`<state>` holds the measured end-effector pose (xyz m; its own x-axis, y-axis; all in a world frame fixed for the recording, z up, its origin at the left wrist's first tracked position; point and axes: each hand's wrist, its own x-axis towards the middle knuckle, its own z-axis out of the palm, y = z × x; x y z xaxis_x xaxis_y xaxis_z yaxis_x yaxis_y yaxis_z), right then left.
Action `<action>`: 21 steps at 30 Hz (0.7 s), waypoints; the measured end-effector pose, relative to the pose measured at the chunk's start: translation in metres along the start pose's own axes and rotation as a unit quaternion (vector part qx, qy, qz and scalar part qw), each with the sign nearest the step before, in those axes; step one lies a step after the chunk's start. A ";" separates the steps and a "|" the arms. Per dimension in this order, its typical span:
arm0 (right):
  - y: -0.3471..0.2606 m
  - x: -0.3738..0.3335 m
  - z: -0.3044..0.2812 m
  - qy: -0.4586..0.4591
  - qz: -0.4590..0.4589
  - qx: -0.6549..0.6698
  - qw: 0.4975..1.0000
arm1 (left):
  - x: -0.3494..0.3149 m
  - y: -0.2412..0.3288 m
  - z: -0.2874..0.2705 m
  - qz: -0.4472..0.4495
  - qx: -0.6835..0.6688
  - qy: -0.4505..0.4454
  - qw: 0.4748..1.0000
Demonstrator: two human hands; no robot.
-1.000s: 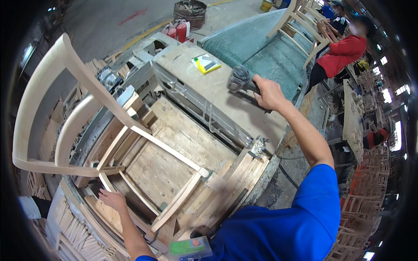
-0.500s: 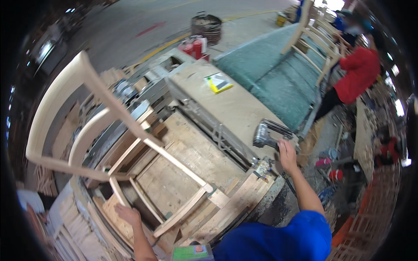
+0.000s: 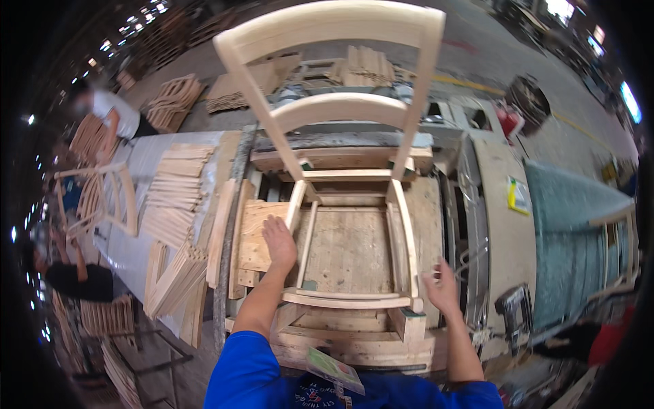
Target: The person assembles wooden chair frames by attaching slats to the seat using a pneumatic nail gun. They repeatedly position the chair, drive nails into the joints, and move completed frames to a nearby stack.
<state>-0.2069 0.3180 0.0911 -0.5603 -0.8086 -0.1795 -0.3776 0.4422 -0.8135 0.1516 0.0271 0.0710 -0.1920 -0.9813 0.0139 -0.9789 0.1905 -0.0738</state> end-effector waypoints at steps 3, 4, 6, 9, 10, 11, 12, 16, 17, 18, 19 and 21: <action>0.027 0.062 0.022 -0.026 0.075 0.046 0.996 | 0.036 0.057 0.001 0.061 -0.038 0.040 0.997; 0.018 0.071 0.034 -0.073 0.144 0.110 0.981 | 0.031 0.047 0.002 0.059 -0.018 0.026 0.998; 0.005 0.073 0.051 -0.095 0.195 0.199 0.956 | 0.027 0.031 -0.002 0.066 -0.022 0.031 0.997; -0.010 0.065 0.051 -0.101 0.194 0.228 0.949 | 0.029 0.007 -0.017 0.082 -0.066 0.012 0.994; -0.015 0.060 0.045 -0.092 0.195 0.237 0.947 | 0.027 0.005 -0.024 0.088 -0.080 -0.027 0.993; -0.014 0.061 0.030 -0.089 0.185 0.241 0.949 | 0.032 0.015 -0.036 0.051 -0.177 -0.092 0.979; -0.019 0.058 0.018 -0.099 0.182 0.252 0.945 | 0.031 0.017 -0.049 0.007 -0.267 -0.153 0.951; -0.031 0.045 -0.020 -0.058 0.118 0.218 0.967 | 0.022 0.027 -0.087 0.047 -0.296 -0.105 0.948; -0.035 0.043 -0.033 -0.061 0.107 0.219 0.968 | 0.019 0.022 -0.096 0.069 -0.322 -0.073 0.941; -0.036 0.032 -0.047 -0.058 0.103 0.219 0.969 | 0.016 0.021 -0.108 0.073 -0.335 -0.062 0.937; -0.047 0.022 -0.059 -0.064 0.104 0.215 0.969 | 0.010 0.017 -0.118 0.073 -0.343 -0.058 0.935; -0.083 0.005 -0.085 -0.085 0.094 0.222 0.967 | -0.005 0.009 -0.138 0.071 -0.361 -0.027 0.929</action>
<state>-0.2413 0.3100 0.2047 -0.4442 -0.7989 -0.4055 0.0948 0.4082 -0.9080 0.1346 0.0372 0.2076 -0.3381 -0.9411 0.0029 -0.7392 0.2674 0.6181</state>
